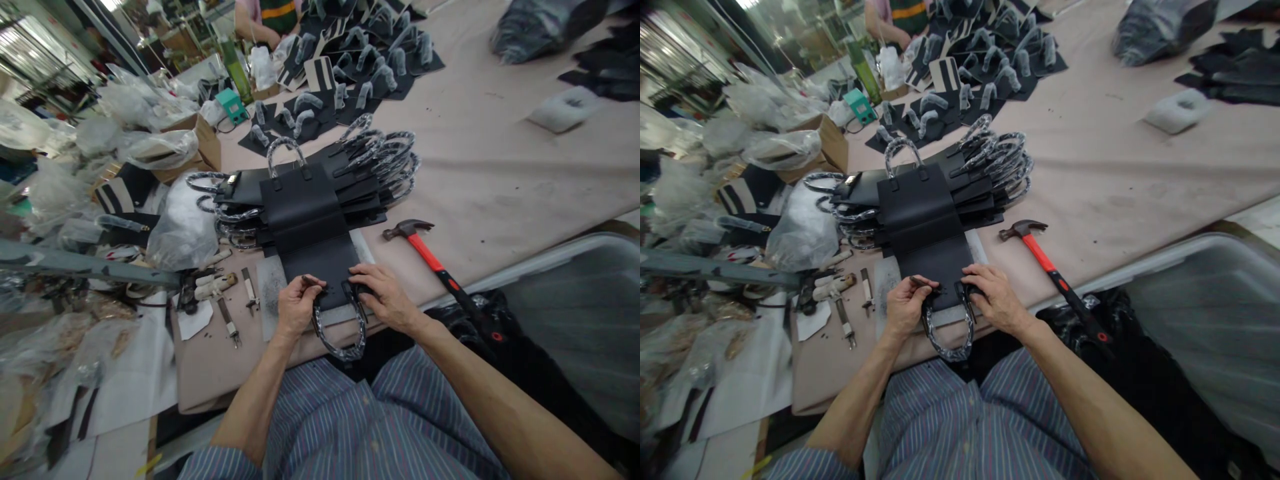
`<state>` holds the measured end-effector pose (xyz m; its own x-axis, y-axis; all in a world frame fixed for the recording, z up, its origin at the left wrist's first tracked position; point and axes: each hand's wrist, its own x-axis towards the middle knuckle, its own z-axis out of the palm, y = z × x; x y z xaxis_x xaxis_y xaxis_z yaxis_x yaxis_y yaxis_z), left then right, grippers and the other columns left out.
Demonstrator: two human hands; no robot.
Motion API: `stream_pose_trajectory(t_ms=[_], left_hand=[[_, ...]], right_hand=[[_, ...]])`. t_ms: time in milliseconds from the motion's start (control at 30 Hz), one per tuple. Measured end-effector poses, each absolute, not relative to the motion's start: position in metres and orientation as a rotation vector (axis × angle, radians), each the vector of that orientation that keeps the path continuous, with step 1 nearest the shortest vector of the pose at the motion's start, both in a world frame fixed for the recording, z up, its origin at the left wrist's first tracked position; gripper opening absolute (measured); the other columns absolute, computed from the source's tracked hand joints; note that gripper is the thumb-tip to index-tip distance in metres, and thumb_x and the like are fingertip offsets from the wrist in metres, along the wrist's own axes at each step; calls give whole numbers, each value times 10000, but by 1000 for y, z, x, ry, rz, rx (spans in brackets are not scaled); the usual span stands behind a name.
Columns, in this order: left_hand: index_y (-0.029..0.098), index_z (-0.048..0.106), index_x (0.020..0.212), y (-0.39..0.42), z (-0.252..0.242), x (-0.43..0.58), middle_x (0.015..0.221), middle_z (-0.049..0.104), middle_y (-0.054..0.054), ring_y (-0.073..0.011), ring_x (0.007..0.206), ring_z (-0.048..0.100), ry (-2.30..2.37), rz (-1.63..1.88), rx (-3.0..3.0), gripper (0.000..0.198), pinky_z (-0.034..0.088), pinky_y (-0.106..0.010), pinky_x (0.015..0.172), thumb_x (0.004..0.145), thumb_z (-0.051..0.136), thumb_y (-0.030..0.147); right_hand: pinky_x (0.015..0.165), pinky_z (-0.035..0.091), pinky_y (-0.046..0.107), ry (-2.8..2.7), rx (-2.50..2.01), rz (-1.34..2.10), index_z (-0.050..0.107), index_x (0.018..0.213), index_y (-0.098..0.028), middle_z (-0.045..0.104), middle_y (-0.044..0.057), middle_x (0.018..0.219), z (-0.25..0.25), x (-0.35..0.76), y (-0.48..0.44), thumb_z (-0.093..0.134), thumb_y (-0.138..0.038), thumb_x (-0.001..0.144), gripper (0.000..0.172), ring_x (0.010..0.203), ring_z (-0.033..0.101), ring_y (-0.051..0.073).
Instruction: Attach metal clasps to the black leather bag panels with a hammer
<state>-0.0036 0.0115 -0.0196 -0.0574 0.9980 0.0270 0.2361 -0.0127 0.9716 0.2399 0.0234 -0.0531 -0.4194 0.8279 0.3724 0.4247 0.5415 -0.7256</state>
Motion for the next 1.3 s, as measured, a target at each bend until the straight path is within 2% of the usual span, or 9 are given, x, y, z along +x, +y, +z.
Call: stream_pose_trajectory(t_ms=[567,867,1100,1300], left_hand=[[177,687,900,12,-19,2,896,781,-50,-181,849,737,1469,1142,1385,69,603,-320,828,869,665,235],[201,663,890,11,-15,8,870,766,-20,-156,810,726,1529,1136,1653,54,579,-269,774,898,610,212],[213,643,893,11,-15,12,862,755,-18,-166,824,726,1556,1076,1684,66,572,-276,794,900,592,254],[224,639,907,9,-20,14,859,747,-16,-168,815,720,1587,1091,1719,65,566,-274,796,904,590,267]], right_hand=[[1085,420,564,-2018,-994,693,628,1251,-255,609,83,1358,-50,239,24,537,-147,889,388,1296,526,299],[1097,416,563,-2021,-986,685,629,1257,-246,603,84,1369,-53,239,24,549,-145,884,394,1294,524,294],[1113,425,560,-2034,-972,760,577,1356,-250,574,100,1407,-45,251,27,571,-254,912,444,1321,508,304],[1024,472,597,-1901,-1571,229,635,1227,-179,613,182,1233,-41,312,33,572,-275,875,370,1164,575,381]])
